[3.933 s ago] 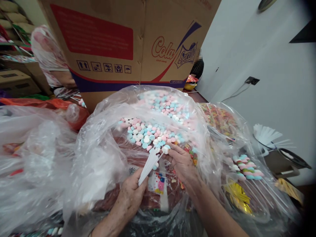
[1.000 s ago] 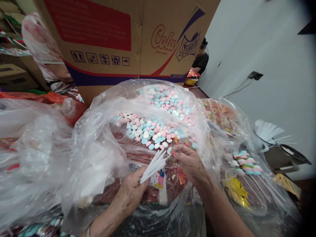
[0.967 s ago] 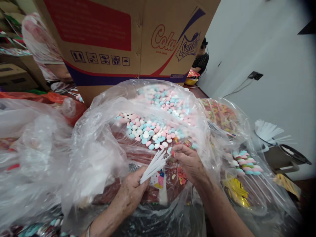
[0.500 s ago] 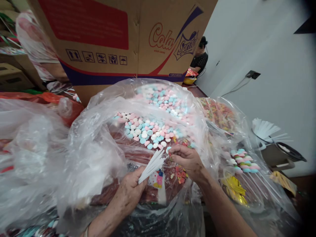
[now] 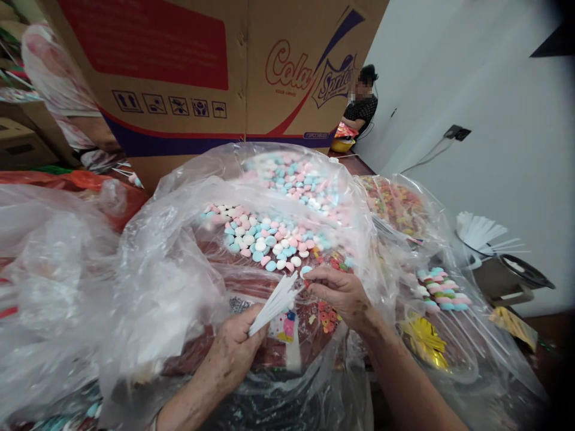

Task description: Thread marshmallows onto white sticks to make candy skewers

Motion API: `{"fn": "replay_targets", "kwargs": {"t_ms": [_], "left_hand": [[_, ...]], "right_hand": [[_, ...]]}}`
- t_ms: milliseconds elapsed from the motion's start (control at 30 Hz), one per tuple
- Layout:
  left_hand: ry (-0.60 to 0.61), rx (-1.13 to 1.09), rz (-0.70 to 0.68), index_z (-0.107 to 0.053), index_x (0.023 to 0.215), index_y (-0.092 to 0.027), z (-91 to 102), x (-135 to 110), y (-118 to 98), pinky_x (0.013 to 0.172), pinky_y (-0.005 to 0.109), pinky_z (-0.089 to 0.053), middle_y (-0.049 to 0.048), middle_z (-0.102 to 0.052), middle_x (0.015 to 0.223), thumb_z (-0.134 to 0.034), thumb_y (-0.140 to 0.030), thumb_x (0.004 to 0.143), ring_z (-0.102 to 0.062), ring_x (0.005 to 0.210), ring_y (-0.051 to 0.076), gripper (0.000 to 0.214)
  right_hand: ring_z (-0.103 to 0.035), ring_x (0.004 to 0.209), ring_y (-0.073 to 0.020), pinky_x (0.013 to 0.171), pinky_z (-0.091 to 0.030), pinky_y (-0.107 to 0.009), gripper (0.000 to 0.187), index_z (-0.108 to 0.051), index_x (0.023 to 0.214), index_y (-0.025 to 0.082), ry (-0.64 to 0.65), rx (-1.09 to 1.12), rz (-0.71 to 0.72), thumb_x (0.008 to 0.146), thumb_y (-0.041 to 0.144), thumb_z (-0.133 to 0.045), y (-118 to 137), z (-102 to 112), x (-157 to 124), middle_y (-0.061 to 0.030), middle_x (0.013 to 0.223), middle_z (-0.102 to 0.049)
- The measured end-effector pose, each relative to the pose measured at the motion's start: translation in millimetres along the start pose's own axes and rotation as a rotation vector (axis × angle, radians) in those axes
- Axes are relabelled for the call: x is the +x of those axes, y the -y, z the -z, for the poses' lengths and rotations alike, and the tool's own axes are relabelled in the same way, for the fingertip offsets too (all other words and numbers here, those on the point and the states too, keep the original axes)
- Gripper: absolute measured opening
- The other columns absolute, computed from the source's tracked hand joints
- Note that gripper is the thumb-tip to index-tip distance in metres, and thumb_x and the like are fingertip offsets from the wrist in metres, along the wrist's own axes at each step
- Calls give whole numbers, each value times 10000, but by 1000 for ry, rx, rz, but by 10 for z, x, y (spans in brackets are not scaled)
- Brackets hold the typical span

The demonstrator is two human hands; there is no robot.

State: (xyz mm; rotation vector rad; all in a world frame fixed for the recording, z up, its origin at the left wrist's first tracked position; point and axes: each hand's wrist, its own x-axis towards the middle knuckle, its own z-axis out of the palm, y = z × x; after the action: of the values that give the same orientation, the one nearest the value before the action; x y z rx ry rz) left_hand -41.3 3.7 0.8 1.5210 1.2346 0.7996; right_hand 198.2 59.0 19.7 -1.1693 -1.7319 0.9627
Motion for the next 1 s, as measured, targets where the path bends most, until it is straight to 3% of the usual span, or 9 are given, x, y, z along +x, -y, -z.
{"fn": "replay_targets", "kwargs": {"t_ms": [133,233,300,467,600,800,900,1000], "left_hand": [[15,12,-15,-718,907,-194,-2,4,16,546,226,-366,-41,-505,610,-472,-380,885,-456,588,150,309],[20,-6,-23,-700,842,-192,-4,-8,23,551,228,-364,-44,-495,610,-479,-379,881,-444,588,147,291],[15,-24,-1,-661,752,-188,-7,-20,33,537,227,-351,-47,-474,596,-482,-390,884,-428,575,142,301],[-81,-54,60,-655,825,-193,-18,-25,107,514,230,-355,-52,-506,578,-503,-405,869,-449,544,145,265],[-122,-38,53,-672,842,-190,-30,-6,135,516,235,-373,-41,-548,576,-514,-402,857,-481,543,153,265],[-125,-23,67,-645,730,-188,-29,-3,72,505,236,-353,-42,-517,546,-515,-390,832,-459,518,147,261],[-131,-15,68,-583,640,-201,-23,-8,57,508,238,-351,-42,-505,548,-516,-397,832,-453,521,145,283],[-127,-8,65,-618,727,-196,-21,-8,61,520,243,-357,-42,-511,569,-500,-395,846,-458,536,150,261]], "right_hand": [[-662,778,-164,731,-516,-278,161,-763,926,223,248,-60,108,852,325,-664,71,-69,-14,-37,837,-720],[-664,811,-163,761,-517,-271,172,-754,937,218,304,-15,124,857,343,-667,96,-169,-48,-31,860,-719],[-666,830,-168,771,-518,-273,181,-744,986,224,253,-40,108,854,323,-668,96,-169,-49,-31,900,-717],[-658,902,-196,819,-524,-319,242,-684,1107,229,-166,-397,135,896,240,-566,36,48,79,-57,979,-706],[-625,1035,-239,921,-493,-386,257,-652,1115,205,-26,-773,282,919,152,-494,-81,58,149,-102,1066,-695],[-614,876,-235,792,-496,-348,230,-612,939,178,89,-997,292,884,34,-441,-212,-146,97,-95,910,-674],[-606,880,-231,807,-490,-356,234,-610,887,181,71,-905,278,873,28,-433,-252,-165,113,-100,933,-678],[-621,847,-218,799,-495,-353,174,-636,880,200,-74,-571,134,837,93,-506,-263,-145,161,-57,875,-693]]}}
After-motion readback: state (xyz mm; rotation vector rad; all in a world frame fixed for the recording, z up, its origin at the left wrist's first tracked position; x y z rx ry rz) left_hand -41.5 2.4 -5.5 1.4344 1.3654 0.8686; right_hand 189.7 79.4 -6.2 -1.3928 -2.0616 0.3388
